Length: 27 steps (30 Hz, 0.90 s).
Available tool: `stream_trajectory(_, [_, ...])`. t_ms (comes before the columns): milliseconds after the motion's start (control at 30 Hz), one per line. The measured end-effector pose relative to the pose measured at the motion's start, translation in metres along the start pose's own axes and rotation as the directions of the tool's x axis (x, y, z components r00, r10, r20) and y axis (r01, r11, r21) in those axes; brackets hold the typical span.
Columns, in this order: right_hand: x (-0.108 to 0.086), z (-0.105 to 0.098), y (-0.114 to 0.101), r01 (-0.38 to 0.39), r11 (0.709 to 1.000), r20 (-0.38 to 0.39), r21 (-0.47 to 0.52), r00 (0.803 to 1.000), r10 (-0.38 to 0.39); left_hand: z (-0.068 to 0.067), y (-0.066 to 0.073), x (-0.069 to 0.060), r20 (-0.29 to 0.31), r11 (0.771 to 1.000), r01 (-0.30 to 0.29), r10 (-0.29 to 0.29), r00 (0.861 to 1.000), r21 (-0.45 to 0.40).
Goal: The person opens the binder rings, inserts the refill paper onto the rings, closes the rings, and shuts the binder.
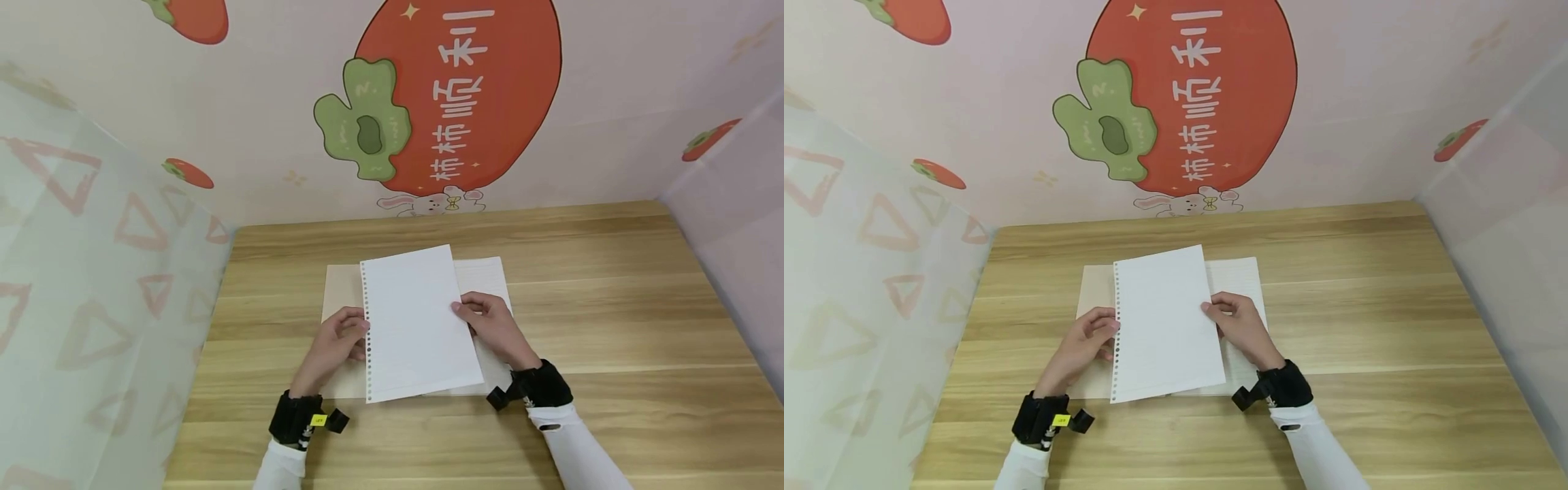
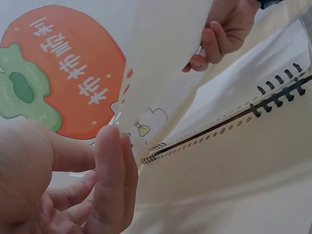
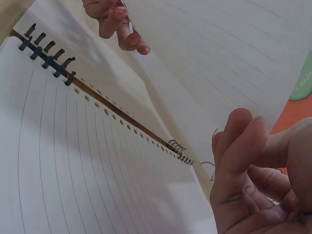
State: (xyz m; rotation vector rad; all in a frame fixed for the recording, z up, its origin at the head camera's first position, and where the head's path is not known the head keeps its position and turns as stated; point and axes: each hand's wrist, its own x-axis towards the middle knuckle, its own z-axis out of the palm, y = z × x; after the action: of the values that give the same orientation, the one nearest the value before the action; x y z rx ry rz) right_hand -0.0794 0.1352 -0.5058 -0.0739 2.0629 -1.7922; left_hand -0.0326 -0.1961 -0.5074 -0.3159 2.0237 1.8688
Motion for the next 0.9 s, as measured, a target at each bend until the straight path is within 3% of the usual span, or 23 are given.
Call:
stream_trajectory(200, [-0.004,-0.01,0.005,-0.003,0.999,-0.031,-0.036,1.0,0.002,0.012,0.0,0.005,0.012,0.999,-0.038,0.038,0.999,0.011])
stream_trajectory(600, [-0.008,-0.025,0.008,-0.019,0.994,-0.119,-0.11,0.993,0.005,0.026,0.004,0.014,0.041,0.996,-0.058,0.055,0.998,0.073])
stream_trajectory(900, [-0.013,-0.039,0.01,-0.075,0.991,-0.195,-0.108,0.979,0.053,0.041,0.004,0.023,0.105,0.993,-0.095,0.087,0.991,0.074])
